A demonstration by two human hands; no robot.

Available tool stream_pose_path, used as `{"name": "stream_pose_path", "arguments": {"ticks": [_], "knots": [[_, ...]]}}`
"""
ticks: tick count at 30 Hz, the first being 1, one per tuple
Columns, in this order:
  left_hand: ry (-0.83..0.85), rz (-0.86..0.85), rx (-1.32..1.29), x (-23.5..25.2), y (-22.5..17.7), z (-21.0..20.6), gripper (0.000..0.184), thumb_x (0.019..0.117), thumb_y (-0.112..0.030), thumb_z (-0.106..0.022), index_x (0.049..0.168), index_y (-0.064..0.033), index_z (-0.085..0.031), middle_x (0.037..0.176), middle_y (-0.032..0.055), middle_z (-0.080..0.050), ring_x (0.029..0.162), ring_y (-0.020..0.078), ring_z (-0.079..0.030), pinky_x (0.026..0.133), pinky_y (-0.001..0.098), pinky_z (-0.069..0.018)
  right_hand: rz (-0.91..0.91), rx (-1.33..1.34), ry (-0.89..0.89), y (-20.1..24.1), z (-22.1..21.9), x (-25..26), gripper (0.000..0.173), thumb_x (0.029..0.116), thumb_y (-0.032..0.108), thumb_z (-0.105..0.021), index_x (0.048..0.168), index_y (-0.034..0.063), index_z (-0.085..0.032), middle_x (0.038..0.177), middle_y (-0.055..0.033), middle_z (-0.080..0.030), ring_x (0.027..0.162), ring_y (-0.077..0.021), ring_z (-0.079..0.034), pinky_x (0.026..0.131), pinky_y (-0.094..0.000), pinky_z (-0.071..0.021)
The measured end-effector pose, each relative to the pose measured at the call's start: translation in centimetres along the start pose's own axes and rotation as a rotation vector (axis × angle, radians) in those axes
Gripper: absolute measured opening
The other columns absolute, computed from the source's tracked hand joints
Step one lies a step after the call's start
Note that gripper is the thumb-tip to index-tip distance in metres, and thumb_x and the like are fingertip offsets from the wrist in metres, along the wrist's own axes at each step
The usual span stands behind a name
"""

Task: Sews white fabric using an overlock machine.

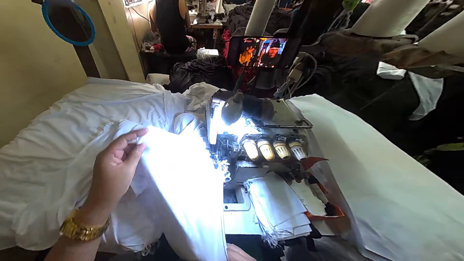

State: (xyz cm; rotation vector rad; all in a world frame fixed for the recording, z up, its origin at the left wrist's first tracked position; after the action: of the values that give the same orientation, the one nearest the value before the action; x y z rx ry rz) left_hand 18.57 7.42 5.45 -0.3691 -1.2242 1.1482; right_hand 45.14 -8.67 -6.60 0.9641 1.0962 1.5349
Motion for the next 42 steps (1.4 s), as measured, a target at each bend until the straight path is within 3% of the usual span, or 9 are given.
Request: {"name": "stream_pose_path", "arguments": {"ticks": [6, 11, 16, 19, 21, 25, 33, 39, 42], "knots": [[0.036, -0.206, 0.121, 8.1, -3.1, -1.1, 0.03, 0.0994, -0.007, -0.062, 0.129, -0.0042, -0.065, 0.123, 0.006, -0.069, 0.089, -0.0023, -0.066, 0.082, 0.0157, -0.055, -0.012, 0.048, -0.053, 1.0, 0.6, 2.5, 0.017, 0.0961, 0.012, -0.069, 0.093, -0.0042, -0.075, 0.089, -0.0111, -0.071, 0.089, -0.0127, -0.068, 0.085, -0.0292, -0.0557], [0.184, -0.182, 0.541, 5.8, -5.4, -3.9, 0.039, 0.0985, -0.006, -0.062, 0.137, -0.0021, -0.058, 0.131, 0.0234, -0.059, 0.115, 0.0396, -0.062, 0.096, 0.0572, -0.0527, -0.134, 0.284, -0.094, 0.4, 0.6, 3.7, 0.011, 0.0966, 0.007, -0.067, 0.096, -0.0023, -0.072, 0.089, -0.0046, -0.072, 0.081, -0.007, -0.07, 0.078, -0.0274, -0.0598], [0.357, -0.102, 0.402, -3.8, -0.9, -9.6, 0.039, 0.1002, -0.037, -0.053, 0.12, -0.0116, -0.074, 0.126, 0.0066, -0.07, 0.12, 0.0246, -0.065, 0.1, 0.0474, -0.0535, -0.126, 0.293, -0.108, -0.3, 0.9, 3.8, 0.013, 0.0968, 0.007, -0.065, 0.094, -0.0029, -0.072, 0.087, -0.0019, -0.07, 0.079, -0.0026, -0.066, 0.076, -0.0233, -0.0571], [0.199, -0.089, 0.357, -5.1, 0.6, -9.4, 0.029, 0.0974, -0.023, -0.058, 0.115, -0.0065, -0.074, 0.133, 0.0104, -0.067, 0.124, 0.0274, -0.063, 0.104, 0.0475, -0.0517, -0.139, 0.245, -0.154, -0.6, 0.8, 3.4, 0.016, 0.0919, 0.009, -0.072, 0.08, 0.0004, -0.068, 0.079, -0.0004, -0.065, 0.072, -0.0031, -0.061, 0.068, -0.0229, -0.0529], [0.06, -0.229, 0.465, -6.6, -2.1, -9.7, 0.02, 0.0923, -0.016, -0.063, 0.1, -0.0062, -0.078, 0.111, 0.0143, -0.073, 0.105, 0.0329, -0.07, 0.091, 0.0486, -0.0569, -0.154, 0.312, -0.241, -0.8, 0.5, 3.4, 0.019, 0.0871, 0.006, -0.076, 0.082, 0.0055, -0.058, 0.071, 0.0035, -0.063, 0.063, -0.0043, -0.061, 0.062, -0.0258, -0.055], [0.212, -0.256, 0.516, -9.3, -4.7, -11.6, 0.034, 0.1023, -0.034, -0.052, 0.113, -0.015, -0.079, 0.116, 0.0017, -0.076, 0.104, 0.0208, -0.073, 0.092, 0.0446, -0.0563, -0.109, 0.452, -0.327, -0.2, 0.2, 4.4, 0.033, 0.0868, -0.006, -0.07, 0.099, 0.0075, -0.043, 0.076, 0.0011, -0.064, 0.066, -0.0114, -0.067, 0.066, -0.0343, -0.0615], [0.463, -0.084, 0.424, -1.6, -0.8, -13.8, 0.032, 0.1018, -0.029, -0.053, 0.111, -0.0092, -0.076, 0.125, 0.0061, -0.071, 0.127, 0.0209, -0.062, 0.109, 0.0442, -0.0477, 0.067, 0.049, -0.384, 3.4, 2.8, 10.2, 0.019, 0.0939, 0.002, -0.067, 0.113, -0.0013, -0.07, 0.089, -0.0033, -0.075, 0.064, -0.0064, -0.07, 0.059, -0.0236, -0.0624], [0.528, -0.053, 0.51, 3.3, 0.1, -15.5, 0.027, 0.0987, -0.017, -0.06, 0.121, -0.0065, -0.072, 0.134, 0.0082, -0.066, 0.128, 0.0242, -0.059, 0.11, 0.0462, -0.0462, 0.024, -0.084, -0.337, 4.7, 2.7, 9.6, 0.02, 0.0976, 0.004, -0.06, 0.112, -0.0006, -0.073, 0.078, -0.0015, -0.073, 0.057, -0.003, -0.065, 0.055, -0.0214, -0.0576], [0.402, -0.039, 0.462, 3.5, 0.2, -15.2, 0.019, 0.0987, -0.013, -0.062, 0.111, -0.0083, -0.075, 0.114, 0.0095, -0.07, 0.111, 0.0288, -0.065, 0.099, 0.0521, -0.0498, 0.007, -0.072, -0.303, 4.9, 2.5, 9.2, 0.022, 0.0971, 0.004, -0.061, 0.116, -0.0015, -0.071, 0.076, -0.0018, -0.072, 0.059, -0.0054, -0.067, 0.057, -0.0238, -0.0594]]}}
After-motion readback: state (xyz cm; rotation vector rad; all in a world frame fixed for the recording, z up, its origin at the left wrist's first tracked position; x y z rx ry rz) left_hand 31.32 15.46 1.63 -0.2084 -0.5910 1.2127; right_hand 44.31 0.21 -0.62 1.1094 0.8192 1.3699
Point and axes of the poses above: each hand's wrist, its own x-axis towards the middle knuckle, its own z-axis out of the back of the hand, y = z × x, the point moved 4 cm from there along x, towards the middle knuckle
